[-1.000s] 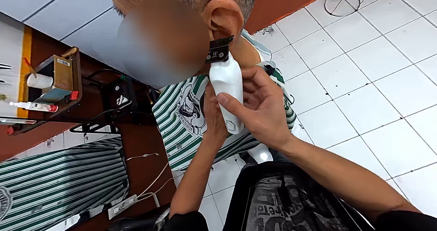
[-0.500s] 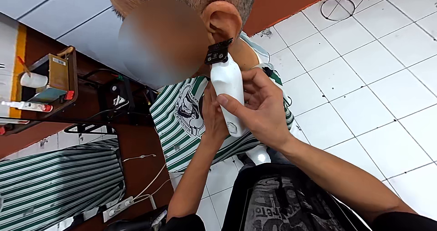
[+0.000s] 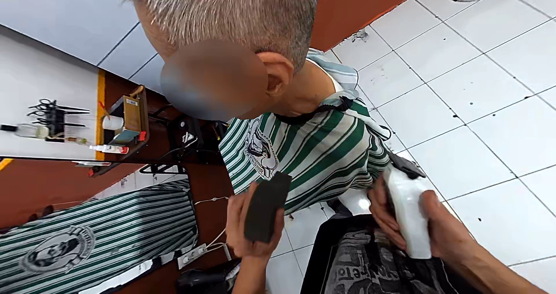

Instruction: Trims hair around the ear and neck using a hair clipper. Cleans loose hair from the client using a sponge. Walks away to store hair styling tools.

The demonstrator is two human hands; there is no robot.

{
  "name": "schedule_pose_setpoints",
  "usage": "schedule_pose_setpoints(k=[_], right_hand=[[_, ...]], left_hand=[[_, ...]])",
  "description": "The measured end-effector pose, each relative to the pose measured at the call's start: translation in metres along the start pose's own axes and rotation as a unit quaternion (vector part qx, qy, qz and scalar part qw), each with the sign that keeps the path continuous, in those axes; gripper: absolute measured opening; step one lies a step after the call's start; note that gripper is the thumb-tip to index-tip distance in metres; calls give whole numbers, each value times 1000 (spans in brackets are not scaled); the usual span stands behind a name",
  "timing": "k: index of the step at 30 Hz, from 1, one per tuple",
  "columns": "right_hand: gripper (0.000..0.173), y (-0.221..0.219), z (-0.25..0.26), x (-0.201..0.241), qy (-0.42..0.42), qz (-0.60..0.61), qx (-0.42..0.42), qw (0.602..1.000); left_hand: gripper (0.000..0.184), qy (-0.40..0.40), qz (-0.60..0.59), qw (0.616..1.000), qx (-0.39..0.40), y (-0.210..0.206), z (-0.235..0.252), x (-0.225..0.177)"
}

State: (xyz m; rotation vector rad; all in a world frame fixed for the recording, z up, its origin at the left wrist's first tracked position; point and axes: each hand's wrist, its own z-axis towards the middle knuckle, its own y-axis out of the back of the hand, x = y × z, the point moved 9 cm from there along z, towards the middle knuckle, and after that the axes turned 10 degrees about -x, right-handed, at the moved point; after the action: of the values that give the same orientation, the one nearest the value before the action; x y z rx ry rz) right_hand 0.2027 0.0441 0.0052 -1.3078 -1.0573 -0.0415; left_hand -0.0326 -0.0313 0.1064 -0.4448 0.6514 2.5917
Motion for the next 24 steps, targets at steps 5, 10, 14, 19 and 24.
schedule_pose_setpoints(k=[5, 10, 14, 19, 24], right_hand=[[64, 36, -5, 14, 13, -28, -42, 999], [55, 56, -1, 36, 62, -83, -68, 992], [61, 64, 2, 48, 76, -72, -35, 994], [59, 80, -2, 69, 109, -81, -42, 990], [57, 92, 4, 72, 115, -78, -56, 989]], left_hand=[[51, -94, -50, 994, 12, 4, 31, -45], [48, -115, -22, 993, -8, -22, 63, -54], [47, -196, 38, 980, -15, -67, 60, -48], [42, -151, 49, 984, 78, -77, 23, -53], [47, -189, 94, 977, 30, -79, 45, -51]])
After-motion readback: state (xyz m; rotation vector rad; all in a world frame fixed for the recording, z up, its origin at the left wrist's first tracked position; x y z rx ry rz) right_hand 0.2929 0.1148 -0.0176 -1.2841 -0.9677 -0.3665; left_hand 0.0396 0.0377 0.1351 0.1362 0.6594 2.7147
